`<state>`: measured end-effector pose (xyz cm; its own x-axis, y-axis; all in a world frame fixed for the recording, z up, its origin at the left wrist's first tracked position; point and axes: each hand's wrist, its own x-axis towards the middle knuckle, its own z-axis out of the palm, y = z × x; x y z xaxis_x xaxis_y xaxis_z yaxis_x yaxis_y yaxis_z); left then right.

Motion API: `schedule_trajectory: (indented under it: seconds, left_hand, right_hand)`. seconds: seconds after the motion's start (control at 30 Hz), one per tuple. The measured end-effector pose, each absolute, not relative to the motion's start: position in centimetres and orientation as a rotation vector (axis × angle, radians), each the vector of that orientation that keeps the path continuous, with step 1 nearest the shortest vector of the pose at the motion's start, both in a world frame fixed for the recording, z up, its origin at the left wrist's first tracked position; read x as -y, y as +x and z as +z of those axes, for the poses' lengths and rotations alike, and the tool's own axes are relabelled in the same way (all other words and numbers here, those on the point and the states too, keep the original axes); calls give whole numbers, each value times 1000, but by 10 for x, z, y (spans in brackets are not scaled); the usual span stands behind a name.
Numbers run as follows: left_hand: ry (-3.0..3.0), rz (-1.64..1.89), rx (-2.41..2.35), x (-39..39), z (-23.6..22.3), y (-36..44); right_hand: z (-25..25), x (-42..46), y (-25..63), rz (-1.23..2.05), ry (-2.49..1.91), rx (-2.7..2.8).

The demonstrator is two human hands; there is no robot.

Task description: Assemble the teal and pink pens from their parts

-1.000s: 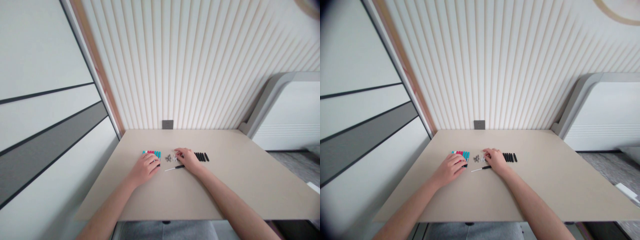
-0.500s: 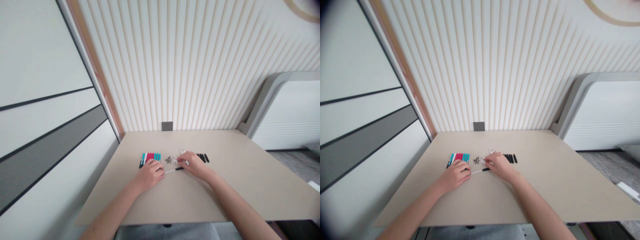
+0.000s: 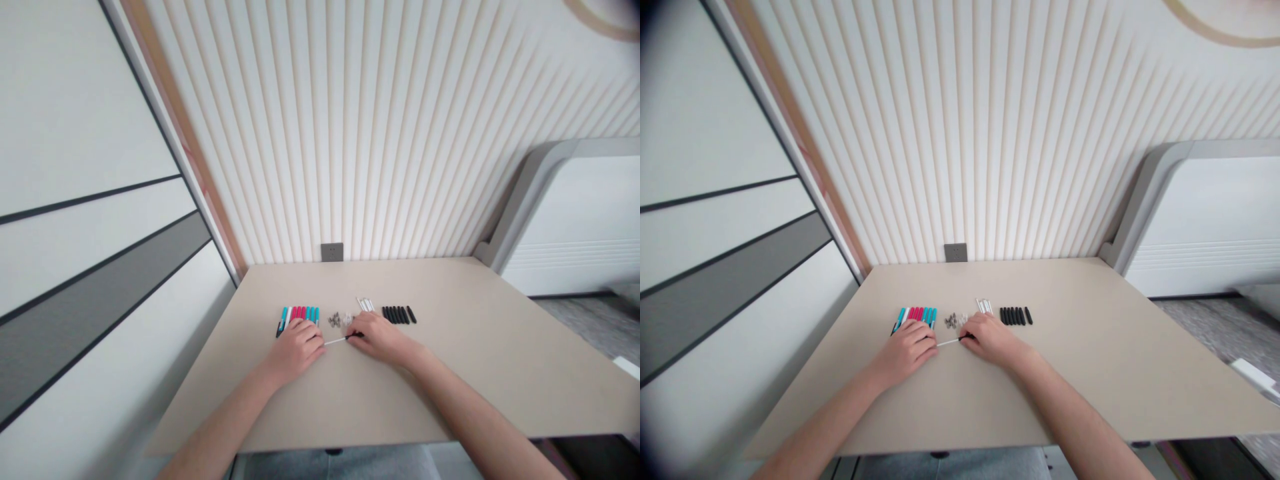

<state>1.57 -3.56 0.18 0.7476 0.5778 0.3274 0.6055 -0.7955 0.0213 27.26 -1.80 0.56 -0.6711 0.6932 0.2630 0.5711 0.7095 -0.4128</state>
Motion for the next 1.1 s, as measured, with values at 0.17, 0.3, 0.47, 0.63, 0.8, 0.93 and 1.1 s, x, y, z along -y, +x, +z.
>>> schedule_trajectory:
  seconds: [0.17, 0.3, 0.47, 0.63, 0.8, 0.93, 1.1]
  left_hand:
    - [-2753, -592, 1038, 35, 3, 15]
    - [-2723, -634, 1056, 34, 3, 13]
    - [-2675, -683, 1137, 34, 4, 12]
    - [-2650, -753, 1109, 36, 7, 14]
    - [-2623, -809, 1102, 35, 8, 12]
    - [-2597, -843, 1135, 32, 9, 6]
    - [-2568, -947, 1207, 31, 9, -3]
  right_hand:
    - [6, 19, 269, 422, -922, 2508]
    - [2, 19, 267, 429, -883, 2466]
    - [-1, 20, 266, 446, -838, 2430]
    - [0, 23, 264, 476, -830, 2425]
    - [2, 24, 264, 458, -789, 2500]
    - [2, 22, 267, 452, -880, 2530]
    - [3, 19, 274, 444, -1002, 2511]
